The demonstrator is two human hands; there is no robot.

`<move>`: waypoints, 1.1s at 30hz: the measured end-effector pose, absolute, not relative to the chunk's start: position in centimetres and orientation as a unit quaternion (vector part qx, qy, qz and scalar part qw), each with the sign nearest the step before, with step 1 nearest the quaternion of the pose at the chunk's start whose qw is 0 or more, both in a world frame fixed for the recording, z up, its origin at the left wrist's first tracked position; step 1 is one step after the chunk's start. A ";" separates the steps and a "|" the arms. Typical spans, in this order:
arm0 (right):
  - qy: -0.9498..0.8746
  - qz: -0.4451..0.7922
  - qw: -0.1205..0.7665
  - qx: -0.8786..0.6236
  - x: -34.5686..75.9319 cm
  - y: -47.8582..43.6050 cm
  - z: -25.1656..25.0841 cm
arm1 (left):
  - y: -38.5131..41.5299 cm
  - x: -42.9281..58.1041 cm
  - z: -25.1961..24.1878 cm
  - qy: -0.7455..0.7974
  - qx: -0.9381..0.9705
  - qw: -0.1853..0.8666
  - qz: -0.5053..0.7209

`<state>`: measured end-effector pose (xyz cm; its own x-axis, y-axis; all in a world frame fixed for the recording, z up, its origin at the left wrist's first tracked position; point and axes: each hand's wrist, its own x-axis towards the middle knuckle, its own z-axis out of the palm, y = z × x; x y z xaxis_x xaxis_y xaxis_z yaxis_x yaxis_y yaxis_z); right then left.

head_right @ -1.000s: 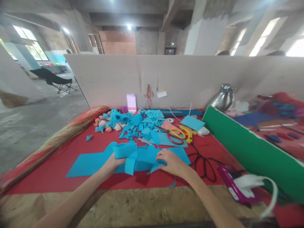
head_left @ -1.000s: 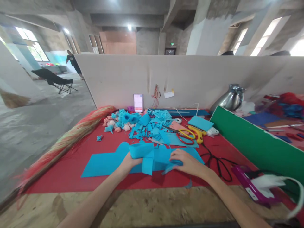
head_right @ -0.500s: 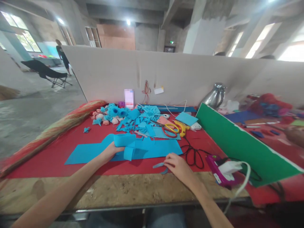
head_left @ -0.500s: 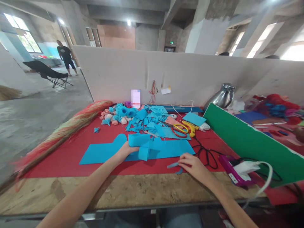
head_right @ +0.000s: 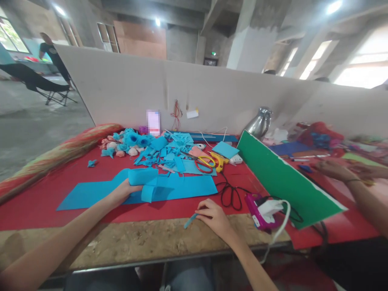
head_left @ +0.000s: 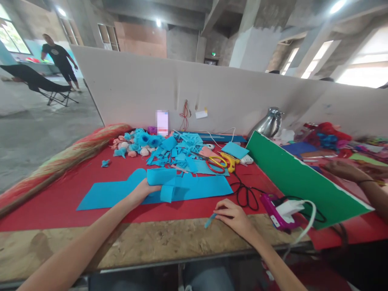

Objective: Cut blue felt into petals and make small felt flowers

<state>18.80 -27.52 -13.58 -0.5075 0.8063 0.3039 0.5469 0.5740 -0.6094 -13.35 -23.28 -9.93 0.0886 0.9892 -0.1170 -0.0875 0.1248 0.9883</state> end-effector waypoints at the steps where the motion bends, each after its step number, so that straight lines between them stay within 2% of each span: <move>1: -0.839 0.223 0.289 -0.404 18.7 -27.7 -13.5 | -23.3 -13.3 -9.9 0.486 0.464 0.572 0.470; 9: -0.803 0.161 0.297 -0.491 17.4 -23.4 -10.2 | -23.2 -13.5 -10.2 0.479 0.473 0.575 0.466; 16: -0.823 0.160 0.188 -0.511 12.7 -15.9 -11.0 | -22.6 -14.3 -11.6 0.470 0.512 0.580 0.425; 19: -0.802 0.132 0.174 -0.556 11.9 -13.7 -11.8 | -22.4 -14.4 -12.0 0.463 0.534 0.587 0.394; 23: -0.758 0.091 0.207 -0.612 12.4 -11.8 -12.2 | -22.3 -14.4 -12.0 0.454 0.547 0.593 0.378; 27: -0.730 0.077 0.292 -0.614 12.5 -12.2 -12.0 | -22.5 -14.3 -11.5 0.463 0.530 0.588 0.398; 31: -0.731 0.112 0.390 -0.548 10.7 -15.6 -10.7 | -23.0 -13.8 -10.9 0.466 0.498 0.582 0.443; 33: -0.757 0.164 0.407 -0.484 9.2 -17.8 -10.3 | -23.3 -13.5 -10.6 0.466 0.484 0.575 0.467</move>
